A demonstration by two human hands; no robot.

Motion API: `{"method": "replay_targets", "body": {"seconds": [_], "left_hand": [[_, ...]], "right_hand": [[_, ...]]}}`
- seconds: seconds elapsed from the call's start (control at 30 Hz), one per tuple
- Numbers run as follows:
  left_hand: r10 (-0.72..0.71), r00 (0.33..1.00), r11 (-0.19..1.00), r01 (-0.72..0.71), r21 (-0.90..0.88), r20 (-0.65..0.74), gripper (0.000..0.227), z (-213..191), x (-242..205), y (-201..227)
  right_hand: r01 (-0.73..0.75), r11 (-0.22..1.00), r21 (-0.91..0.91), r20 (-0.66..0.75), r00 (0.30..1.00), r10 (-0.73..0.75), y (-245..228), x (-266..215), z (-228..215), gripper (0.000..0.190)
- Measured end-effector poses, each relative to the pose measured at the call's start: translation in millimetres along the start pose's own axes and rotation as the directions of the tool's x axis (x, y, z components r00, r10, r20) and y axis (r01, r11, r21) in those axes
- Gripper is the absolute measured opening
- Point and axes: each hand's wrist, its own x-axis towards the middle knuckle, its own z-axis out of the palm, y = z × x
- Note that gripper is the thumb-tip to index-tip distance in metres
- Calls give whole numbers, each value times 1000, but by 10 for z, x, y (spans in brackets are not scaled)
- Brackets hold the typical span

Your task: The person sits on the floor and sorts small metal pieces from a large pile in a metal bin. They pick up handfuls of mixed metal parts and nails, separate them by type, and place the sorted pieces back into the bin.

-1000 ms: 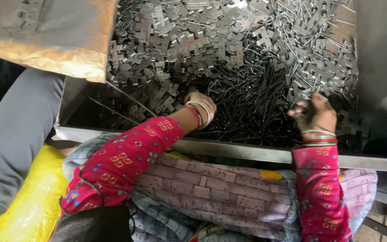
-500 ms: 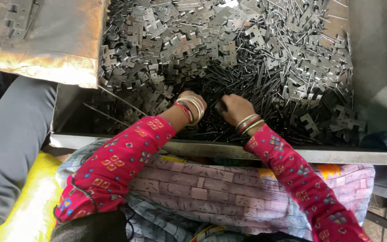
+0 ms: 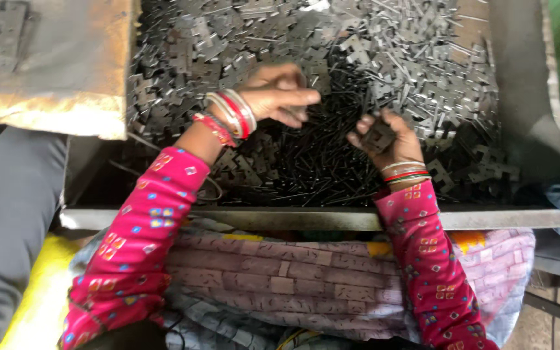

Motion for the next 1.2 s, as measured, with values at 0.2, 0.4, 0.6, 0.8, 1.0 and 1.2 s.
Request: {"method": "replay_targets", "body": {"seconds": [0.2, 0.4, 0.6, 0.8, 1.0, 1.2], "left_hand": [[145, 936, 968, -201, -148, -321, 26, 62, 319, -544], [502, 843, 740, -305, 600, -191, 42, 1049, 119, -1048], [518, 829, 695, -265, 668, -210, 23, 801, 40, -747], [718, 617, -18, 479, 878, -322, 8, -601, 85, -308], [876, 277, -81, 891, 446, -394, 17, -2475, -528, -221], [851, 235, -72, 938, 338, -470, 8, -2400, -699, -146]], "right_hand": [[-126, 987, -95, 30, 991, 130, 187, -154, 138, 33], [-45, 997, 56, 84, 996, 40, 643, -271, 427, 39], [240, 767, -595, 98, 969, -227, 603, -280, 139, 49], [-107, -603, -790, 192, 892, -410, -286, 199, -782, 62], [-29, -609, -792, 229, 911, -341, -541, 479, -1846, 52], [-174, -752, -636, 243, 880, -409, -355, 607, -1790, 50]]}}
